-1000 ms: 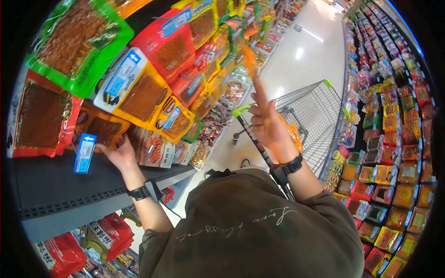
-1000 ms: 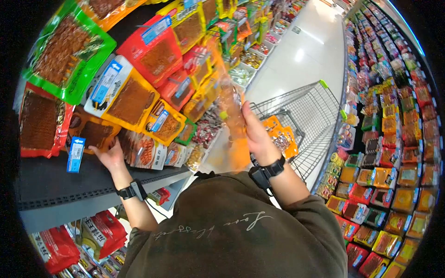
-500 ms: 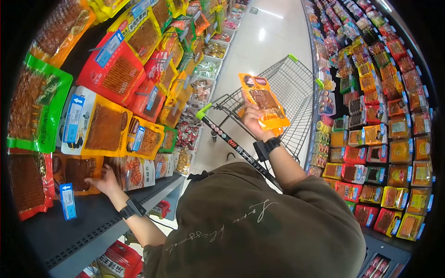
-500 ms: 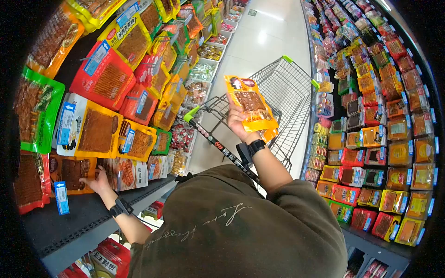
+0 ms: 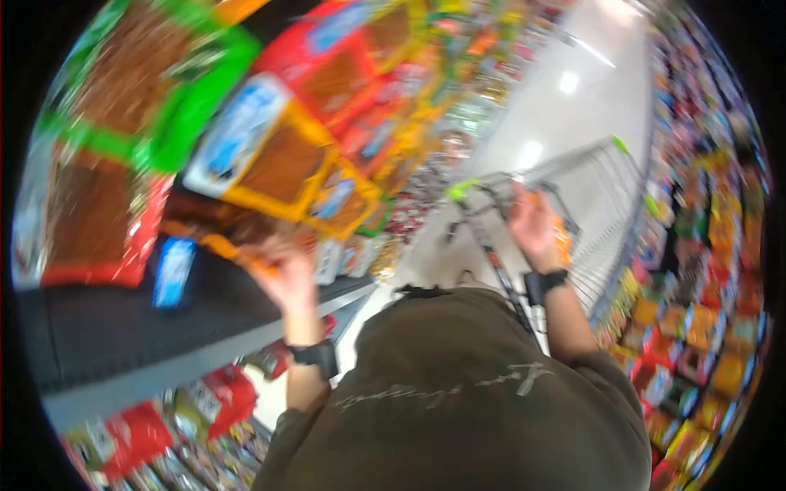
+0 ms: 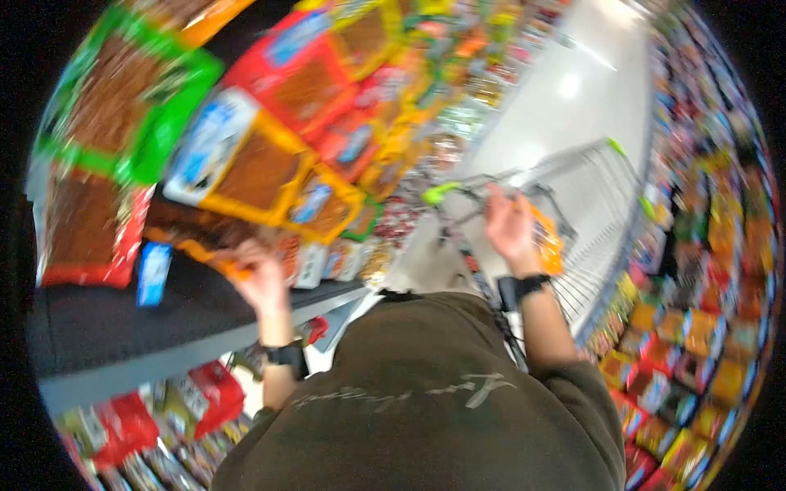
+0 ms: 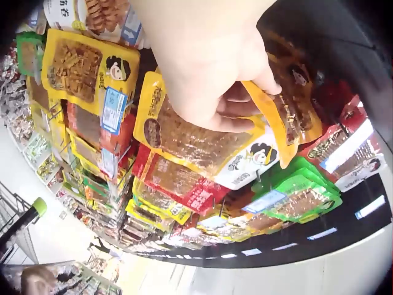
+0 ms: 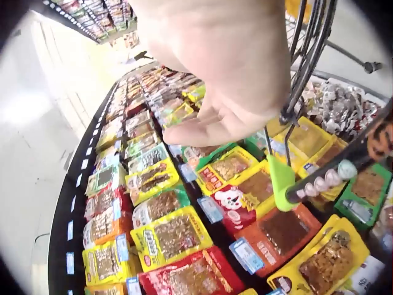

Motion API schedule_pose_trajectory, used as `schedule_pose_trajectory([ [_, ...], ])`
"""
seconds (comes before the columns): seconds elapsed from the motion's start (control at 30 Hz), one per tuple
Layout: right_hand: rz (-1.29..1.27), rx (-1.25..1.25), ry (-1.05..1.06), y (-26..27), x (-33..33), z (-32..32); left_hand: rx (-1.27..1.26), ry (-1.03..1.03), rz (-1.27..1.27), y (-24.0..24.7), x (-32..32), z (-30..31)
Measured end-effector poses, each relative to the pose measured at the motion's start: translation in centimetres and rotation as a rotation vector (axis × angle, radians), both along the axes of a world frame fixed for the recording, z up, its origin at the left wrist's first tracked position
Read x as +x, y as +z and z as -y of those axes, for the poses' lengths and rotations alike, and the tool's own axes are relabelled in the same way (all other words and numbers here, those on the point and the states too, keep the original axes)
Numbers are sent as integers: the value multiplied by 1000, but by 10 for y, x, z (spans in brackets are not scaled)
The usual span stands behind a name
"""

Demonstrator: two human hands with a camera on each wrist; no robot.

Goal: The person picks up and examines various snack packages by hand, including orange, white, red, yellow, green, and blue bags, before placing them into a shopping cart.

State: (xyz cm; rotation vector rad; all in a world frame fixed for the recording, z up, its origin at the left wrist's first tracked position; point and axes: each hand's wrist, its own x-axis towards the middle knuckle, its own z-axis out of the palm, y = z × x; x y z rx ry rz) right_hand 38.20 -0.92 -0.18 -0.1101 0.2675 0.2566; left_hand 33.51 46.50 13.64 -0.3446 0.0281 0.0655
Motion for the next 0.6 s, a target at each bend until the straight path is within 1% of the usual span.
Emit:
schedule_pose_trajectory([
  [0.03,29,-84,83,21,4,-12,-96,-76,32,1,-5,5],
  [0.07,69,-175,157,43,8,-27,-91,-35,3,6,-10,15],
  [0.13,167,-247,316,90,13,-59,52,-14,-69,8,-21,19],
  [0.17,185,-234,353,106,17,-72,29,-81,-67,1,-29,17],
  [0.2,304,-361,444,119,20,-86,1,-158,-65,-12,-39,11],
  [0.23,422,-488,528,133,21,-95,4,-131,-59,-25,-48,8],
  [0.27,434,-486,549,146,20,-107,-19,-199,49,-42,-58,3],
  [0.3,527,-696,611,157,18,-121,-38,-271,157,-51,-66,0],
  [0.33,618,-906,665,168,15,-134,-36,-254,161,-51,-74,-2],
  [0.37,702,-938,749,180,13,-146,25,-237,150,-51,-82,-6],
  [0.4,712,-929,762,188,10,-160,86,-220,135,-52,-91,-10],
  [0.43,830,-927,819,194,7,-172,209,-194,75,-63,-101,-17],
  [0.47,948,-922,874,197,4,-183,299,-124,33,-77,-108,-20],
  [0.5,1023,-966,932,195,6,-191,464,-68,-53,-67,-111,-14],
  [0.53,1030,-961,943,200,5,-201,627,-11,-142,-53,-113,-7],
  [0.6,1179,-1121,913,216,2,-221,828,27,-136,-41,-112,2],
])
